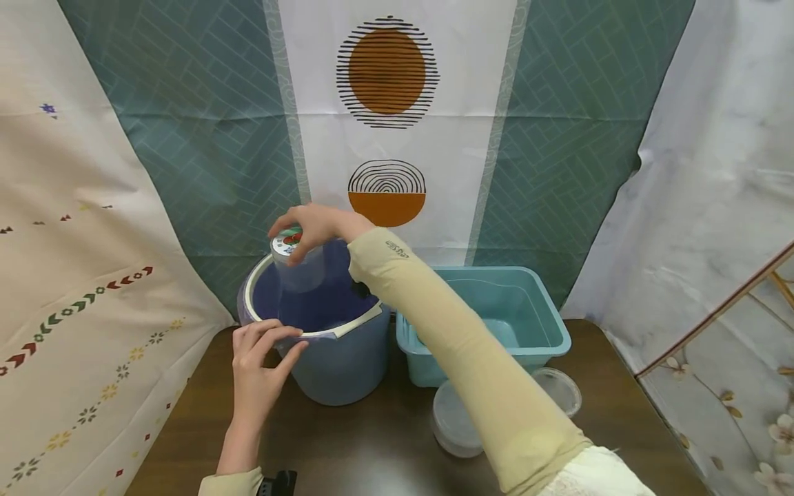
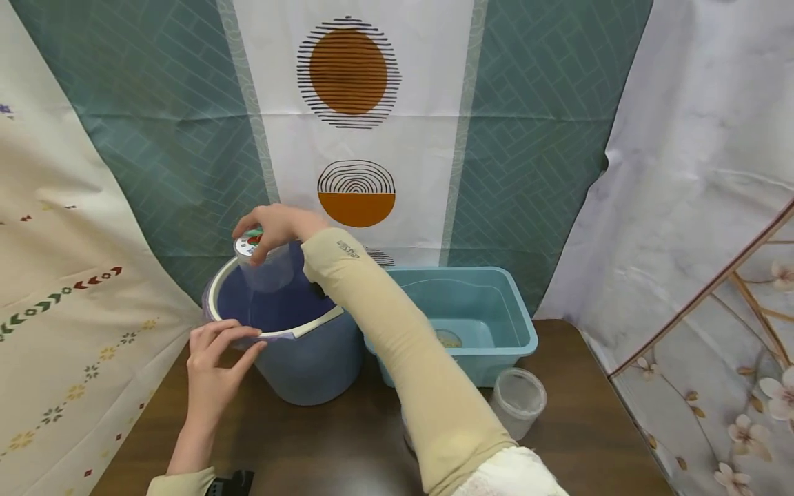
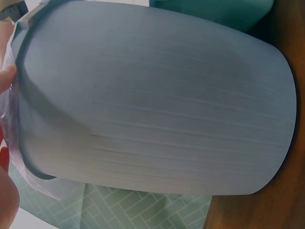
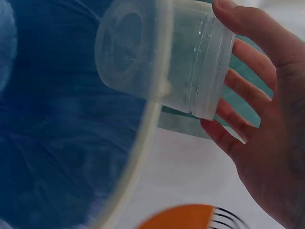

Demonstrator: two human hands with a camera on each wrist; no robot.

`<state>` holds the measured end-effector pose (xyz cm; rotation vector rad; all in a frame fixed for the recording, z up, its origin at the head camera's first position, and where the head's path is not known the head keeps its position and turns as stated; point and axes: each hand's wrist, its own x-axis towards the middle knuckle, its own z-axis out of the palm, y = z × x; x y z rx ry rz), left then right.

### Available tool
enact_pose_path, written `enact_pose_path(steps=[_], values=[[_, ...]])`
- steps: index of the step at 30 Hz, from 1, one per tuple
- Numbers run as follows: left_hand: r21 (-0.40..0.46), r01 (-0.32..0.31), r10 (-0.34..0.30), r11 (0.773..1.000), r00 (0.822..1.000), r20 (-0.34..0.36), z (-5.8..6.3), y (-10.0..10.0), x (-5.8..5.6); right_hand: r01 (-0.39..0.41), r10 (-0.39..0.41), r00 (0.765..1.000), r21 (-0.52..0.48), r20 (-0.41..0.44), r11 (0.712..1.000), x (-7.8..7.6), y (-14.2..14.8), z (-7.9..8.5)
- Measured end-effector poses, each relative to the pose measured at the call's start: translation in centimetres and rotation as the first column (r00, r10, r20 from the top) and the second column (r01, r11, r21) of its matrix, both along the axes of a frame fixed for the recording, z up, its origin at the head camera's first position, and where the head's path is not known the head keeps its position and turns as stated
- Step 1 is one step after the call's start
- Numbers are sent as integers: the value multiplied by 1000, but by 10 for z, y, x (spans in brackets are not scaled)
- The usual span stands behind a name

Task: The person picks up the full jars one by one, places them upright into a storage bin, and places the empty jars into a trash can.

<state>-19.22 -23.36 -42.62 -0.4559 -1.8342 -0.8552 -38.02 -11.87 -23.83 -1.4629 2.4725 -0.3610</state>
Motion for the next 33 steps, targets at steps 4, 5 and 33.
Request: enact_pose_path(steps=[4, 5, 33], values=[[4, -4, 4, 1000, 1000, 20, 0, -1, 2, 44, -44, 999, 0, 0, 999, 3, -11, -22], [5, -3, 3, 1000, 1000, 23, 1, -1, 3, 52, -52, 999, 0, -3, 999, 5, -13, -26], [-5, -10, 11, 1000, 999, 52, 0, -1, 3, 74, -76, 997, 66, 28, 995, 4, -14, -48]])
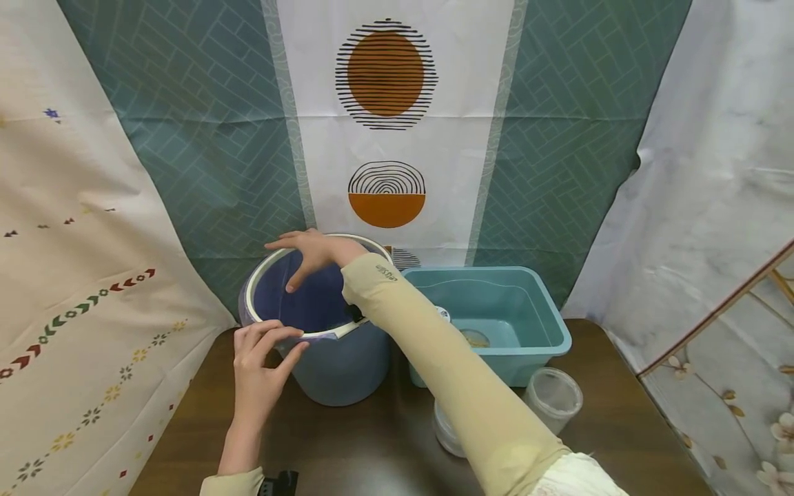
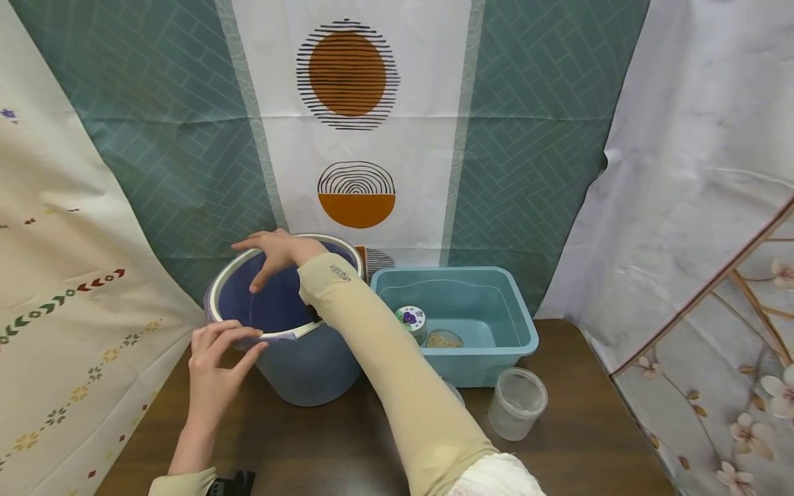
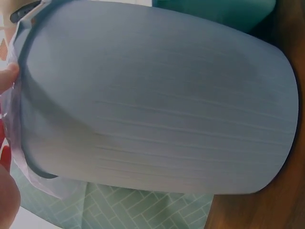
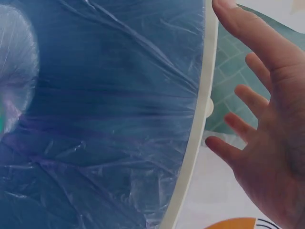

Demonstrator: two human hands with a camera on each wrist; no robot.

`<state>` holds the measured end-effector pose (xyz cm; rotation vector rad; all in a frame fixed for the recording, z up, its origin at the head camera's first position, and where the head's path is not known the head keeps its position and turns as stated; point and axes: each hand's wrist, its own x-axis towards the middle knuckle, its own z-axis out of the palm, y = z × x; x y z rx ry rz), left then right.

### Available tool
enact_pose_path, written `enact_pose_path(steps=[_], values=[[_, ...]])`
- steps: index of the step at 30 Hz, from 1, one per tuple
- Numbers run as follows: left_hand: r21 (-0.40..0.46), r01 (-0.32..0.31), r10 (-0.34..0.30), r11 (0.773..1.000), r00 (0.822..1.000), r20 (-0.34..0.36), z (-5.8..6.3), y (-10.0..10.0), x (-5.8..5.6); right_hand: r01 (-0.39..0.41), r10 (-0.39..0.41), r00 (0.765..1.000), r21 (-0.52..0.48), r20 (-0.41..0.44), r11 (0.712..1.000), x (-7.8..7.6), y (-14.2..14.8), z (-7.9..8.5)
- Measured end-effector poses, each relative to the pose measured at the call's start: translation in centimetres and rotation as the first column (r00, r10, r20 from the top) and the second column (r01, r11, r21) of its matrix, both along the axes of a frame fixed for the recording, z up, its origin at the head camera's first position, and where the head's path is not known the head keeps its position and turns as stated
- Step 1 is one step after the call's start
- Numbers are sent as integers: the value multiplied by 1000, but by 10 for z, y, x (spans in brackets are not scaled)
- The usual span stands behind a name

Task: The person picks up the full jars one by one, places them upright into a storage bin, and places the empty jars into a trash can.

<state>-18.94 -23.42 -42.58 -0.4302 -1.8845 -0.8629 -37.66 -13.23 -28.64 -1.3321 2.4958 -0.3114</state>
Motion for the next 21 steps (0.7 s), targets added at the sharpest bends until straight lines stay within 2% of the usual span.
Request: enact_pose_path(steps=[10, 17, 21], values=[[13, 14, -14, 1000, 1000, -10, -3, 0, -1, -36, 37, 999, -62, 21, 997, 1, 17, 7], [32, 21, -20, 999, 999, -25, -6, -1, -4, -96, 101, 995, -200, 15, 975, 8, 35, 11], [41, 24, -23, 999, 999, -32, -7, 0, -5, -85, 90, 996, -281, 6, 956, 17, 55, 9]])
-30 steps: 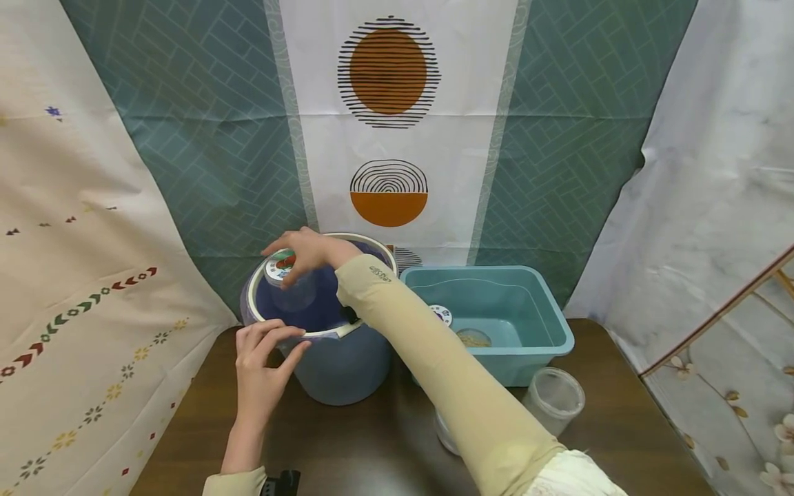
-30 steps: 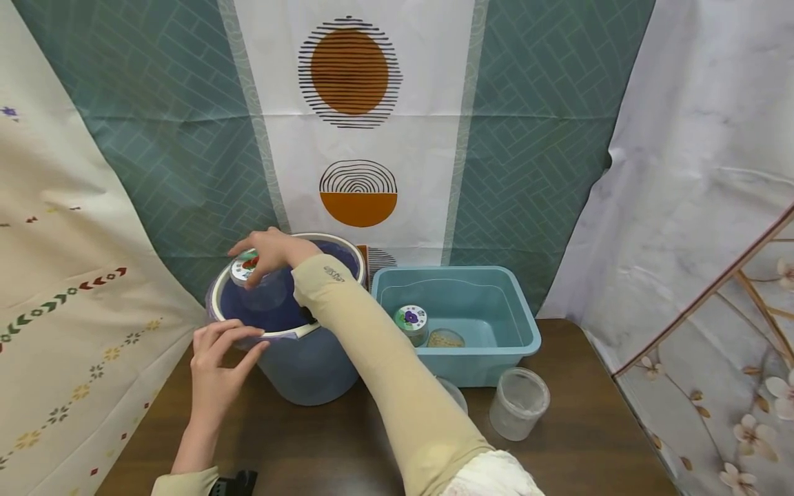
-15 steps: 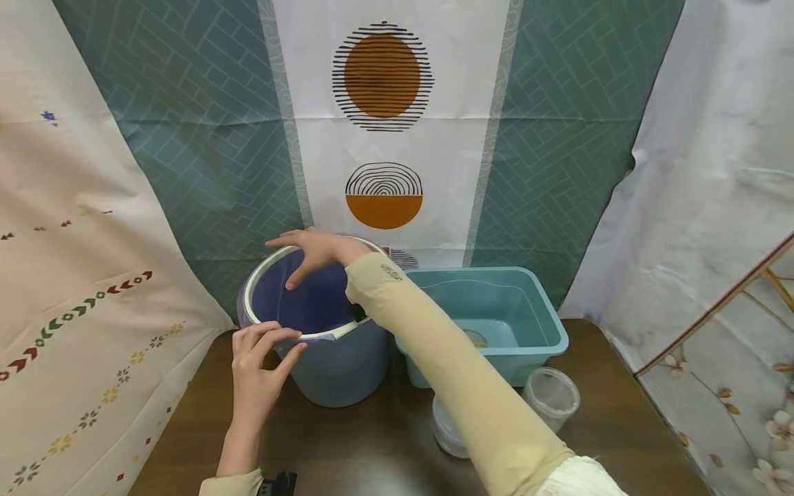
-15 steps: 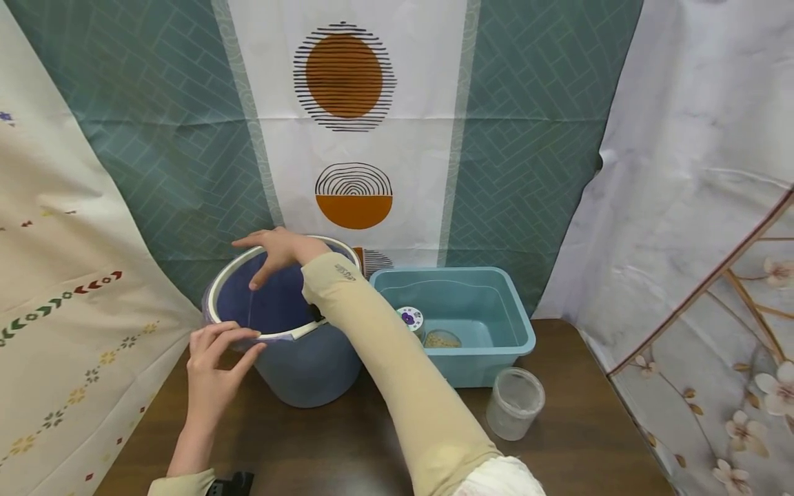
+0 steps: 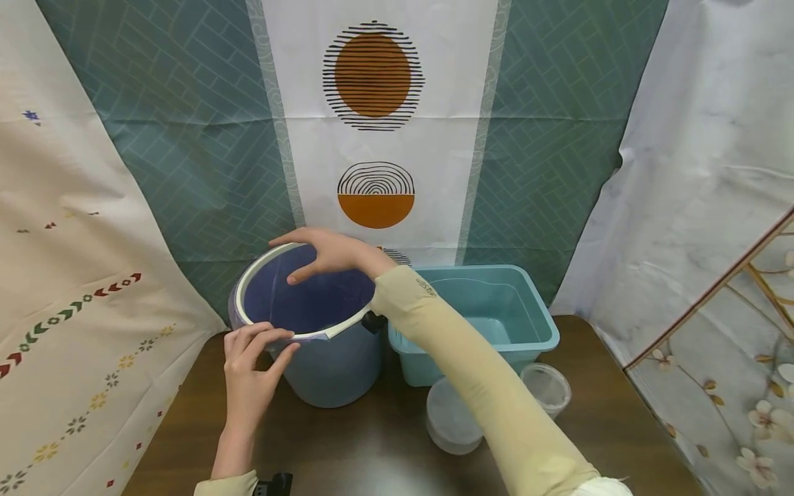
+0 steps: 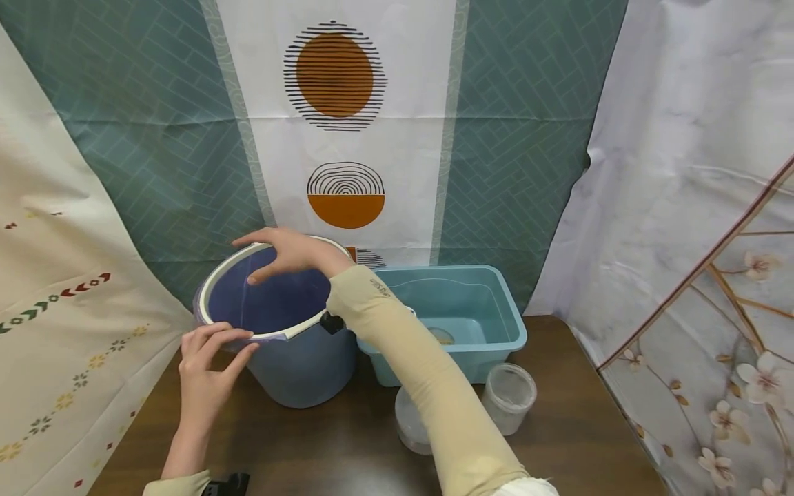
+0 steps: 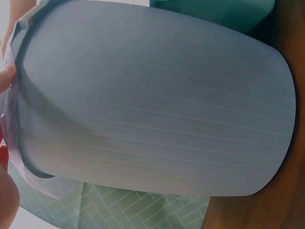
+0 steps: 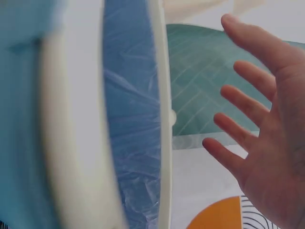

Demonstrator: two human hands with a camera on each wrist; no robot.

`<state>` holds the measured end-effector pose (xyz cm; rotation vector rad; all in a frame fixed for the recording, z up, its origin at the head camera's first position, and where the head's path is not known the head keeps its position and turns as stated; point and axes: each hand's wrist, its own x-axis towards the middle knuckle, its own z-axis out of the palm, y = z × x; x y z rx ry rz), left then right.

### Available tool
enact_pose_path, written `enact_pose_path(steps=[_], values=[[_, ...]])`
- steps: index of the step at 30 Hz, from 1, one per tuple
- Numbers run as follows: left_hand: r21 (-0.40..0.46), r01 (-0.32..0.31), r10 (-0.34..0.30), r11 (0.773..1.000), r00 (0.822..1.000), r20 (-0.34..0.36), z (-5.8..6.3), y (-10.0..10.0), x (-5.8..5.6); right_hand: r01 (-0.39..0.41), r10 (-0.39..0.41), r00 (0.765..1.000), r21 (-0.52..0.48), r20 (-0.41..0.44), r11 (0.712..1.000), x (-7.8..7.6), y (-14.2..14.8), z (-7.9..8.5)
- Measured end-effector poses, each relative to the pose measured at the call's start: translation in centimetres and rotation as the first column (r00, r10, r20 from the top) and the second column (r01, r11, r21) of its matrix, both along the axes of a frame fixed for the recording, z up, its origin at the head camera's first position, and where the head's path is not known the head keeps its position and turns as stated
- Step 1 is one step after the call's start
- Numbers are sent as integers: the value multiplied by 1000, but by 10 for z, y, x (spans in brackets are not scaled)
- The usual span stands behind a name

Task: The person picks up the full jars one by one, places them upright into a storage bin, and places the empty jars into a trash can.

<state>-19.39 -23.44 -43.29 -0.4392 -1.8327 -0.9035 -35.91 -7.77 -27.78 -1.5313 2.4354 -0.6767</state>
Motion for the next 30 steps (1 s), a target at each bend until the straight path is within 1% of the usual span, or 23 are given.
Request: enact_pose_path(steps=[2, 6, 8, 10, 13, 15, 19, 24, 27, 30], values=[[0, 1, -1, 1000, 1000, 0, 0, 0, -1, 14, -15, 1000, -51, -15, 999, 6, 11, -3], [-8, -1, 1, 1000, 1000, -4, 0, 1, -2, 55, -69, 994, -149, -85, 987, 25, 35, -9], [-12, -1, 1, 1000, 1000, -9, 0, 2, -2, 71, -97, 989, -210, -116, 975, 36, 48, -13], [-14, -1, 1, 1000, 1000, -10, 1, 2, -2, 89, -126, 985, -271, -122, 958, 48, 62, -19], [-9, -1, 1, 1000, 1000, -16, 1, 1, -2, 118, -162, 982, -352, -97, 928, 65, 84, -30], [0, -2, 3, 1000, 1000, -21, 1, 1, -1, 155, -196, 978, -388, -68, 908, 76, 98, -37], [17, 5, -4, 1000, 1000, -27, 1, 2, -2, 227, -270, 962, -440, -35, 869, 96, 125, -54], [27, 10, -9, 1000, 1000, -22, 0, 3, -2, 312, -361, 933, -492, -5, 813, 117, 155, -76], [36, 10, -9, 999, 1000, -16, 0, 3, -2, 355, -407, 913, -508, 9, 785, 129, 171, -91], [41, 9, -8, 999, 1000, -13, 0, 2, -2, 411, -453, 890, -515, 48, 752, 142, 189, -106]])
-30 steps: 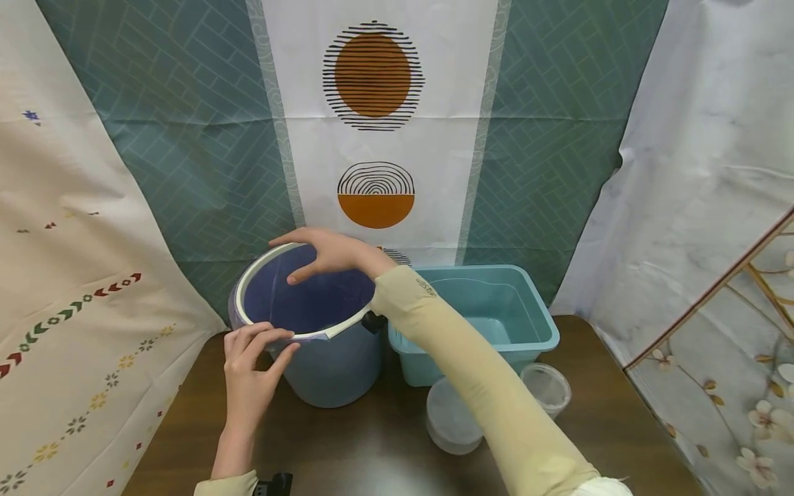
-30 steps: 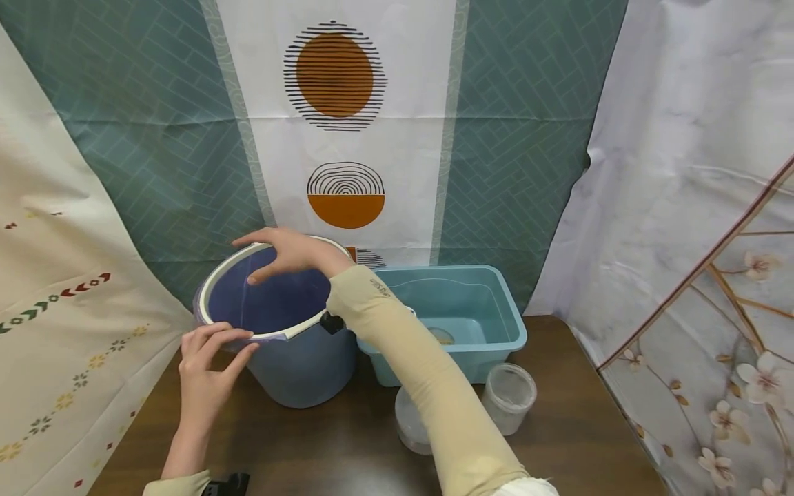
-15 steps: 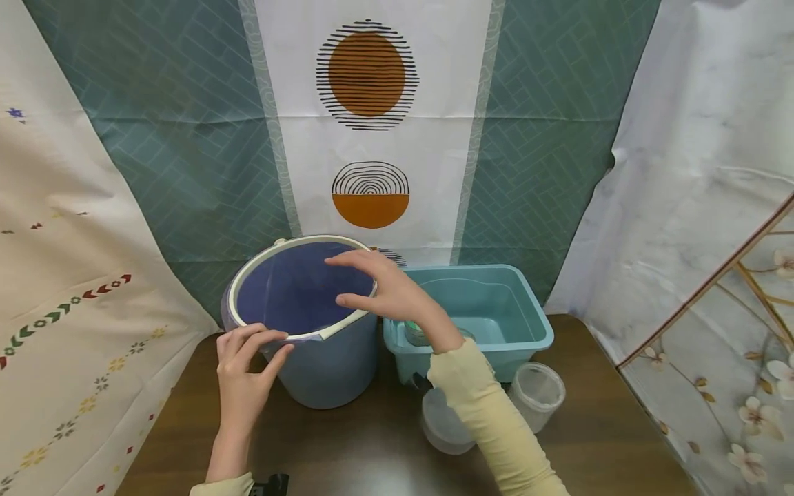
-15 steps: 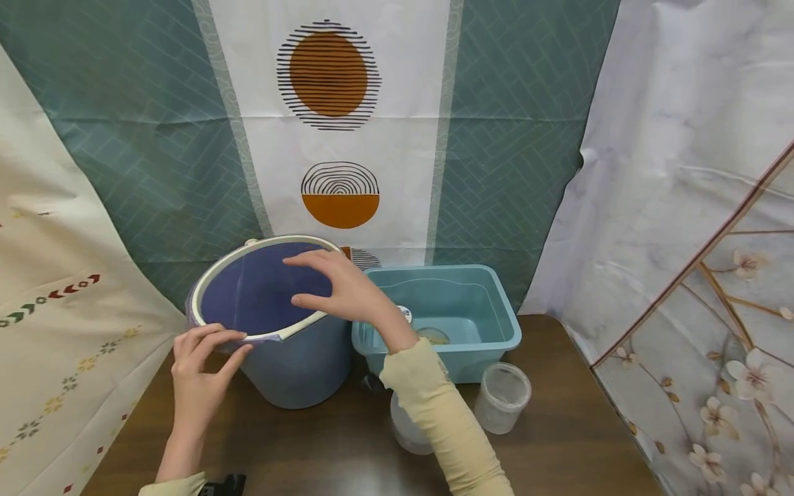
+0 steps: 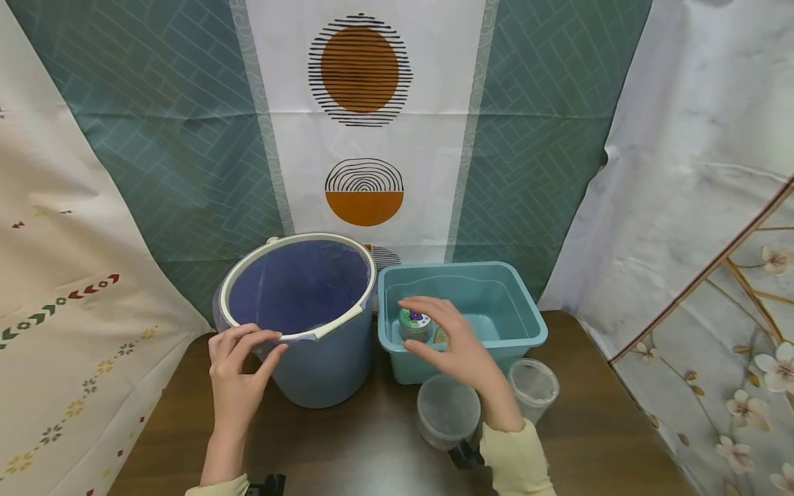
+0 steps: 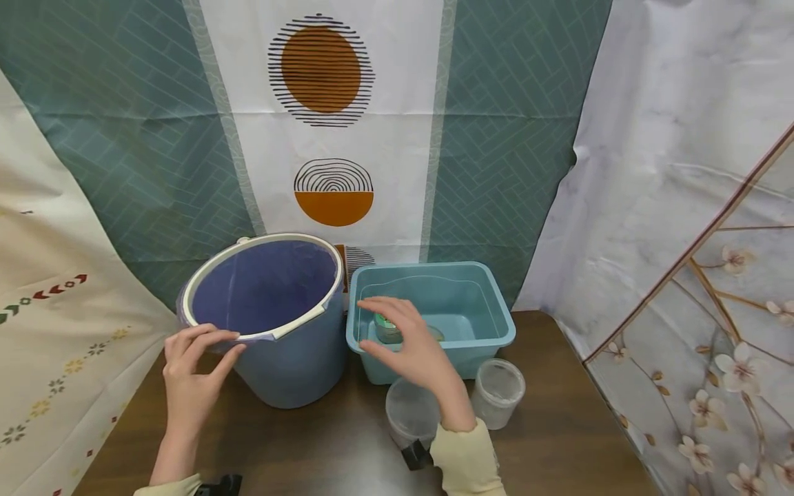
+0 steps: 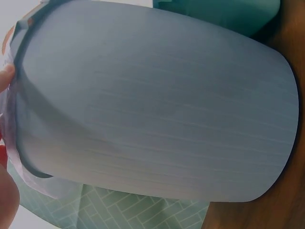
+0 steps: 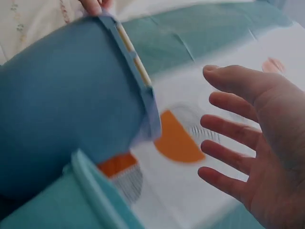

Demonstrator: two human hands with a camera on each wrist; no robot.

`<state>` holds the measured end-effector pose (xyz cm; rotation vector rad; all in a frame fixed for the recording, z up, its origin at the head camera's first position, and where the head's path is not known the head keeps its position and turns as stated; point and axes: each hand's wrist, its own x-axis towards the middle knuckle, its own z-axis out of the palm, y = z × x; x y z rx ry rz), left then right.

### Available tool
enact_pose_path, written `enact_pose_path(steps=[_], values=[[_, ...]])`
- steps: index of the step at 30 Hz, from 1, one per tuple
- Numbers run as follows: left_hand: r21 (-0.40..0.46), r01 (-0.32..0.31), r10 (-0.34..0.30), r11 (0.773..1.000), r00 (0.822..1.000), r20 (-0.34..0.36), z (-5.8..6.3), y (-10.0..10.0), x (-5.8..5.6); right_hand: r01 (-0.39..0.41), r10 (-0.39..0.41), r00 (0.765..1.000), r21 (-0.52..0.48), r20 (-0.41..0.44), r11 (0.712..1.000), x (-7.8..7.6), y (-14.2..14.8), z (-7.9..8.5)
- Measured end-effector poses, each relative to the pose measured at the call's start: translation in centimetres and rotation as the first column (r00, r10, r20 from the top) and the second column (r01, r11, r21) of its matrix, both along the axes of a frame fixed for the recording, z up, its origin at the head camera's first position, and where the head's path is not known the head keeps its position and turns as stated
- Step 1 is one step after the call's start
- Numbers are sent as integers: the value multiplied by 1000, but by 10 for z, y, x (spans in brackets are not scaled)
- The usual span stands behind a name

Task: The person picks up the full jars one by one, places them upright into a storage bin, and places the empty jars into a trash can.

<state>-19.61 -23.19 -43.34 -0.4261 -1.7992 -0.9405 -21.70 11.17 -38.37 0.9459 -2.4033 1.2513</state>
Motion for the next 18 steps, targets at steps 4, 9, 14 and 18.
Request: enact_pose_path(steps=[4, 9, 14, 18], values=[[4, 3, -3, 1000, 1000, -9, 0, 0, 0, 79, -77, 996, -39, 33, 996, 17, 23, -20], [7, 4, -4, 1000, 1000, 1, 0, 0, 0, 110, -110, 994, -66, -4, 992, 28, 35, -47], [12, -8, 8, 1000, 1000, 21, 0, 1, 2, 149, -148, 988, 11, -33, 989, 31, 33, -73], [9, -7, 6, 1000, 1000, 25, 1, 1, 2, 214, -208, 976, 111, -63, 970, 30, 31, -92]])
